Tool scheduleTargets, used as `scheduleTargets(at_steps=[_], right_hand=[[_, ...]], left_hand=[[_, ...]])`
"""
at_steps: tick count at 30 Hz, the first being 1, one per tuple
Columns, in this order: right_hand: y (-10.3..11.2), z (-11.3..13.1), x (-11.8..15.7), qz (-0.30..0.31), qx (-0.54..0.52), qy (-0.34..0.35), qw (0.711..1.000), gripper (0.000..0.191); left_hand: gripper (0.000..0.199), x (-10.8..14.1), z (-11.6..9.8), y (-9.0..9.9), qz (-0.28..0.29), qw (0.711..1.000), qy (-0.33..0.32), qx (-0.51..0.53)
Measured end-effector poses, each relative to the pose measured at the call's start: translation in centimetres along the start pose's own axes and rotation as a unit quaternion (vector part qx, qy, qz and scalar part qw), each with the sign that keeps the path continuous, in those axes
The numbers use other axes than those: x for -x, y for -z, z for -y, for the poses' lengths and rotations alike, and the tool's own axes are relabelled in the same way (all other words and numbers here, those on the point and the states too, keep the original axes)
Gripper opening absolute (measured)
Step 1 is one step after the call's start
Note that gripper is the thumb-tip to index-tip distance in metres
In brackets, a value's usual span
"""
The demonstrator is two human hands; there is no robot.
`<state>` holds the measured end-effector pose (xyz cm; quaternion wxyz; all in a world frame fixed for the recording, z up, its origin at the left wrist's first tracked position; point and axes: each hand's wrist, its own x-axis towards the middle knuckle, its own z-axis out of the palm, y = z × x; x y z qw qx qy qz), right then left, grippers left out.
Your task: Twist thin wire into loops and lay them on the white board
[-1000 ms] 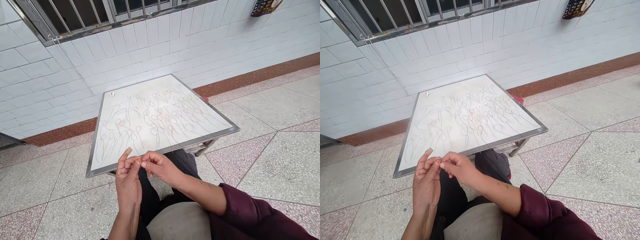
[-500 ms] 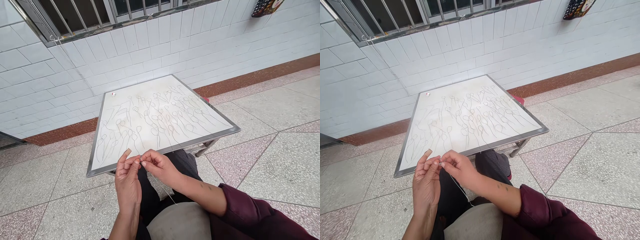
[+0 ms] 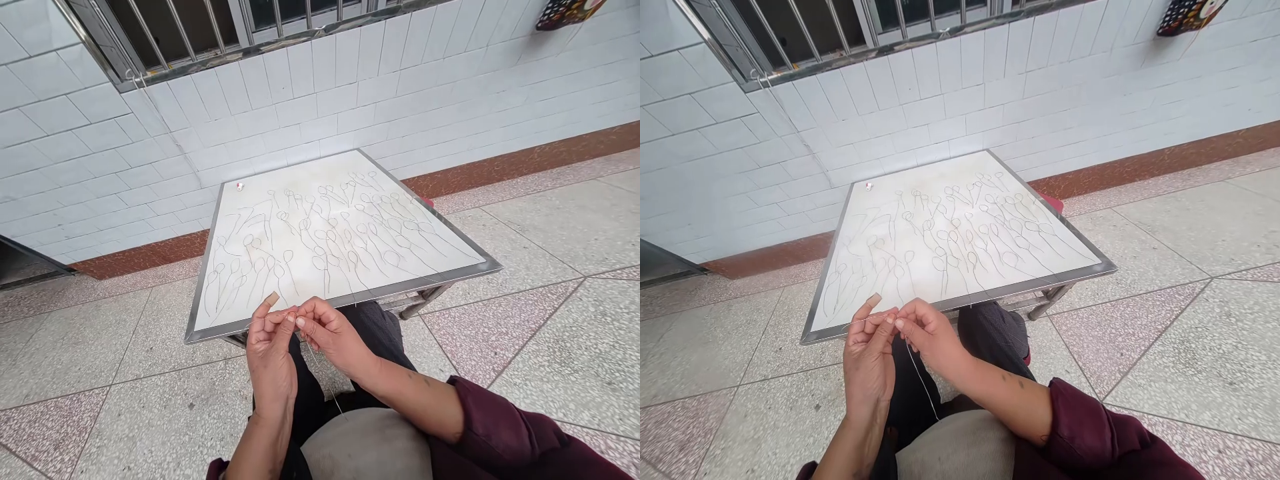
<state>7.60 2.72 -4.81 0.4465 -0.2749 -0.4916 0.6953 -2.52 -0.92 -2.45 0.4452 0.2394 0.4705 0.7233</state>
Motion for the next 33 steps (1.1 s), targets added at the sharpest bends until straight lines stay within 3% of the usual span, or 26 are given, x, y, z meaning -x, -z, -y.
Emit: scheduleTargets(at_steps=[7, 15, 24, 33], right_hand=[[0.6, -0.2, -0.5, 0.008, -0.009, -0.007, 1.0, 0.037], [1.6, -0.5, -0.5, 0.006, 0.053, -0.001, 0.999, 0.028], [1.1, -0.4, -0.7, 0.023, 0.074, 0.023, 0.997, 0.03], [2.5, -0.3, -1.0, 0.034, 0.129, 0.056, 0.989, 0.021]], left_hand=[[0.051, -0.3, 0.1, 0.4, 0.039, 0.999, 0.021, -0.012], [0.041, -0.4, -0.8, 0.8, 0.0, 0.998, -0.029, -0.061], [0.037, -0.6, -0.4, 0.8, 0.017, 0.999, -0.014, -0.047], [0.034, -0.9, -0.1, 1.0, -0.002, 0.999, -0.022, -0.026]])
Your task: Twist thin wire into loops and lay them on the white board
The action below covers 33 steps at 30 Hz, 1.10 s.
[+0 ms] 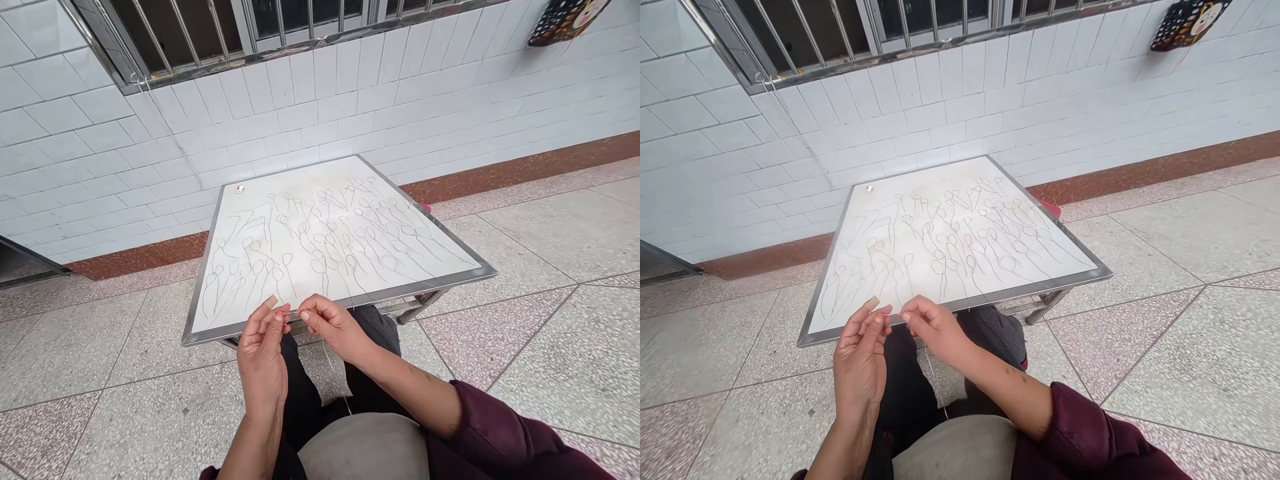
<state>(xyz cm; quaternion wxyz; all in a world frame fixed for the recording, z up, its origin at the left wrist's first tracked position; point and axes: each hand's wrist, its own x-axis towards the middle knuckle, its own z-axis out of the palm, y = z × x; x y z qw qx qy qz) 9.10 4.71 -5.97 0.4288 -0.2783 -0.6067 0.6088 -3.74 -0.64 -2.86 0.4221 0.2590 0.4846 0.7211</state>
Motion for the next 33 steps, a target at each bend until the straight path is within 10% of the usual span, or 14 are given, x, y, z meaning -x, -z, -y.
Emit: scheduleTargets(at_steps=[33], right_hand=[[1.1, 2.3, -0.5, 0.018, 0.173, 0.073, 0.982, 0.012]], left_hand=[[0.045, 1.2, -1.6, 0.9, 0.1, 0.973, -0.052, -0.203]])
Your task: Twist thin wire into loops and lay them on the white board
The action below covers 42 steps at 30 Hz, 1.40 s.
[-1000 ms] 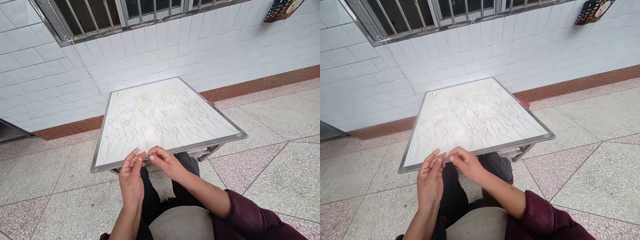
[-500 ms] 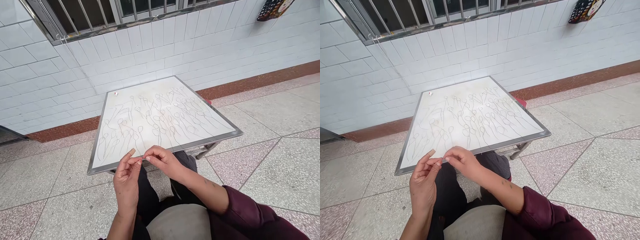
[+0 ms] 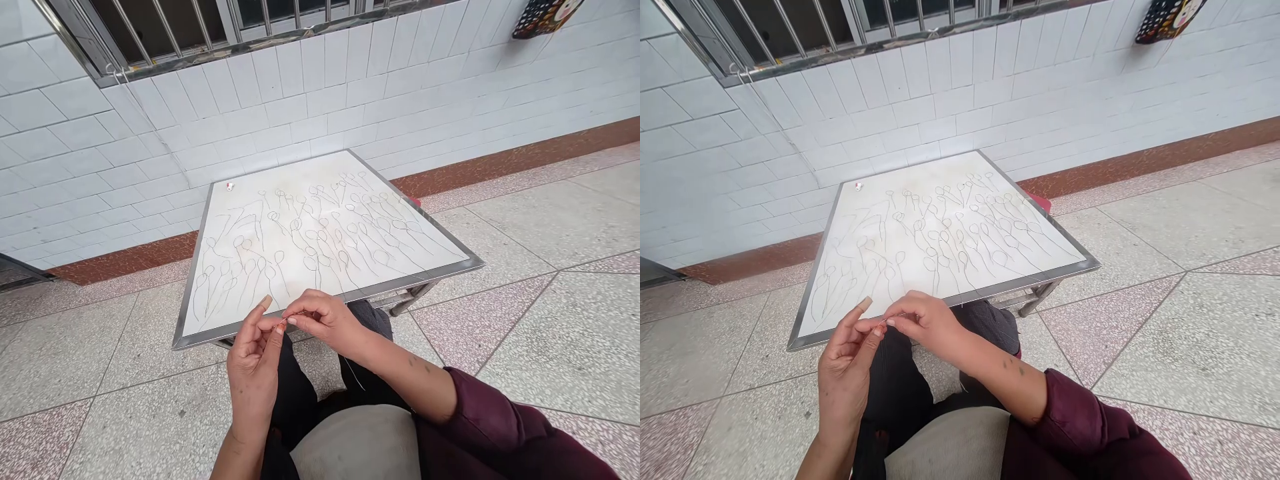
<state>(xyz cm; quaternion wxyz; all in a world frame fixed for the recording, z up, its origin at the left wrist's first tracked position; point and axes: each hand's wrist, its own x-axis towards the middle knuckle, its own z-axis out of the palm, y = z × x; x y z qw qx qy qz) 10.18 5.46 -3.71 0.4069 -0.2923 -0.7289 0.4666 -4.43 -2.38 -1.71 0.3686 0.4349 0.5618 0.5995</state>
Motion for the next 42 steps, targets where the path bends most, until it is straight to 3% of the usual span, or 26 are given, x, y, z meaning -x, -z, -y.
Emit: scheduleTargets(at_steps=[6, 17, 28, 42], right_hand=[[0.1, -0.3, 0.1, -0.007, 0.015, 0.014, 1.0, 0.014], [0.1, -0.7, 0.2, -0.005, 0.162, 0.11, 0.981, 0.021], [0.3, -0.6, 0.3, 0.03, 0.186, 0.099, 0.977, 0.02], [-0.4, -0.4, 0.1, 0.027, 0.197, 0.053, 0.979, 0.019]], left_hand=[[0.049, 0.0, -0.3, 0.2, 0.015, 1.0, 0.007, -0.027], [0.051, -0.1, 0.1, 0.2, 0.019, 0.994, 0.003, -0.104], [0.049, -0.1, 0.5, 0.2, 0.013, 0.987, -0.009, -0.161], [0.046, -0.2, 1.7, 0.1, -0.01, 0.967, -0.069, -0.243]])
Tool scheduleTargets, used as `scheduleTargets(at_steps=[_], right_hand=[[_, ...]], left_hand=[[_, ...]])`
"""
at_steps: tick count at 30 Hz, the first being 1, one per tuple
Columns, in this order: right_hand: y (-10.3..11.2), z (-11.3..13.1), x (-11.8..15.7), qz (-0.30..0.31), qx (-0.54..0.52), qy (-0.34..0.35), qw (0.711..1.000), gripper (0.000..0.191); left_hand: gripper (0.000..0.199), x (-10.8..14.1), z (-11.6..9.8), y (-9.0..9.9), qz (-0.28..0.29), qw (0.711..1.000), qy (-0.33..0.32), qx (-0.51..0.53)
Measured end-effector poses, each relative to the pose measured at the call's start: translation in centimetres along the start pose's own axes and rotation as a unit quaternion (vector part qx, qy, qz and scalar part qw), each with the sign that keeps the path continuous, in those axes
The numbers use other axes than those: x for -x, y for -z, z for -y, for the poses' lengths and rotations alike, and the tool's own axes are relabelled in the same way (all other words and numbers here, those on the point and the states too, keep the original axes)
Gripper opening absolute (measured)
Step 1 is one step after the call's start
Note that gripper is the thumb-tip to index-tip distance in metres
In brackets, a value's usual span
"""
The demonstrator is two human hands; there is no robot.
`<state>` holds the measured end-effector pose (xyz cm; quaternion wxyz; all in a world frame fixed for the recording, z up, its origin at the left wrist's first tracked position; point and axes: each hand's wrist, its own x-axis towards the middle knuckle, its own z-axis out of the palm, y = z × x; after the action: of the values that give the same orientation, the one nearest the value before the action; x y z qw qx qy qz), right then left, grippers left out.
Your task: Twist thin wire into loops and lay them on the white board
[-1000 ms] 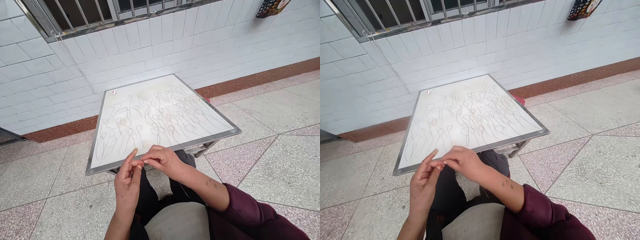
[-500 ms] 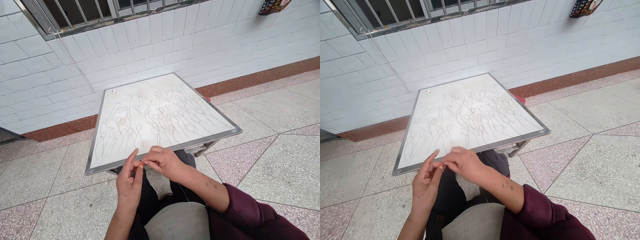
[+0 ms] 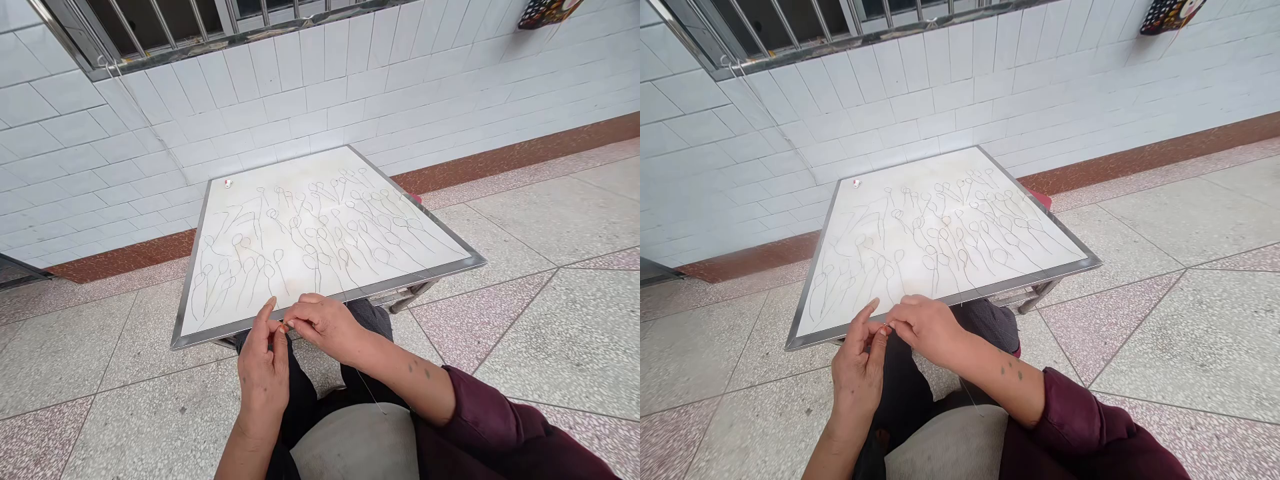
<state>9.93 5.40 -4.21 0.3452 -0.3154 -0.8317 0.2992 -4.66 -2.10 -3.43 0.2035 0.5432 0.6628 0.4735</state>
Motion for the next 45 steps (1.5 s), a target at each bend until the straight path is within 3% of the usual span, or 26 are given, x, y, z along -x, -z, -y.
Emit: scheduleTargets(at_steps=[7, 13, 23, 31, 36, 41, 45], right_hand=[[0.4, -0.2, -0.1, 0.031, -0.087, -0.064, 0.994, 0.02], [0.6, 0.1, -0.2, 0.03, -0.118, -0.076, 0.99, 0.022], [-0.3, -0.1, -0.1, -0.005, -0.034, -0.06, 0.998, 0.018], [0.6, -0.4, -0.2, 0.027, -0.148, -0.12, 0.981, 0.013], [0.4, -0.8, -0.1, 0.048, -0.127, -0.056, 0.989, 0.016], [0.0, -1.2, 0.1, 0.057, -0.024, 0.029, 0.998, 0.02], [-0.3, -1.3, 0.3, 0.055, -0.003, 0.057, 0.997, 0.021]], left_hand=[[0.047, -0.1, 0.5, -0.2, 0.014, 1.0, -0.022, 0.001], [0.045, -0.2, 0.6, -0.4, 0.003, 0.999, -0.044, -0.015], [0.041, -0.4, 0.2, -0.8, -0.007, 0.997, -0.038, -0.067], [0.046, -0.7, 0.3, -0.3, 0.036, 0.996, -0.065, -0.059], [0.045, -0.7, 0.1, 0.1, 0.05, 0.997, -0.035, -0.044], [0.041, -1.4, -0.7, 1.0, 0.12, 0.991, 0.043, 0.045], [0.04, -2.5, -0.9, 1.8, 0.177, 0.981, 0.072, 0.013]])
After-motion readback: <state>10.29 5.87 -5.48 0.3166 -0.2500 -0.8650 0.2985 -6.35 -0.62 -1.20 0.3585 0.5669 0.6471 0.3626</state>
